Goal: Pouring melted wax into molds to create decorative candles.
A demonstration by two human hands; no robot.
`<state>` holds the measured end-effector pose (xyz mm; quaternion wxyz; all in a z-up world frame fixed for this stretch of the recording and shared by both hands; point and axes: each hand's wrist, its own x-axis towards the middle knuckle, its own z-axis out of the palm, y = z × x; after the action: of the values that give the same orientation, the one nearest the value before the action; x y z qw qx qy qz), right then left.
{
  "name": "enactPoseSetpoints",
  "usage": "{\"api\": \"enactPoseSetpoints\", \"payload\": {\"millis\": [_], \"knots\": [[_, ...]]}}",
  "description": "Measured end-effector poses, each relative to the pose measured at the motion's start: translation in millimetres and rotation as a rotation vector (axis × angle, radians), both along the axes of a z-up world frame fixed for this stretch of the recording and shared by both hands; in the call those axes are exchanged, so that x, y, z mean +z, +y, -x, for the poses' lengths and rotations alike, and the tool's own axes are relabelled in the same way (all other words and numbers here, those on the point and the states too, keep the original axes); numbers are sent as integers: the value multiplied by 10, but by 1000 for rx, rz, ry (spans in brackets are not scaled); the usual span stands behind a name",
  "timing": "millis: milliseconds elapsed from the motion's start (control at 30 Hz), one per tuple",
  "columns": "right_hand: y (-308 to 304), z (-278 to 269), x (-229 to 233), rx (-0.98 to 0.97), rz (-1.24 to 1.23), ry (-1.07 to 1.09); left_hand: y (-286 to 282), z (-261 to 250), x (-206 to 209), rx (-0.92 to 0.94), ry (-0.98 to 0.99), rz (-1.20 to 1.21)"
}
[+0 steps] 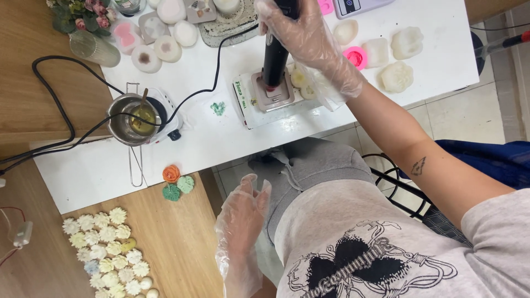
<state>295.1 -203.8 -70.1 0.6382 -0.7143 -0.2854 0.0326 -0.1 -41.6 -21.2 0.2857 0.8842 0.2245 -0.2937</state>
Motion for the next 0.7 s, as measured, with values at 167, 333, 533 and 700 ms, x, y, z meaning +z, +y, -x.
{"api": "enactPoseSetpoints", "payload": {"millis": [167, 333, 533, 700], "knots": [[9, -99, -133, -30, -69, 0, -109, 38, -59, 13, -40, -31], [-42, -203, -105, 26, -102, -15, -266, -56, 17, 8, -5, -52], [-48, -286, -258, 68, -223, 60, -520, -62, -107, 73, -14, -57], [107, -326, -217, 87, -420, 195, -727, -376, 129, 145, -67, -47]]}}
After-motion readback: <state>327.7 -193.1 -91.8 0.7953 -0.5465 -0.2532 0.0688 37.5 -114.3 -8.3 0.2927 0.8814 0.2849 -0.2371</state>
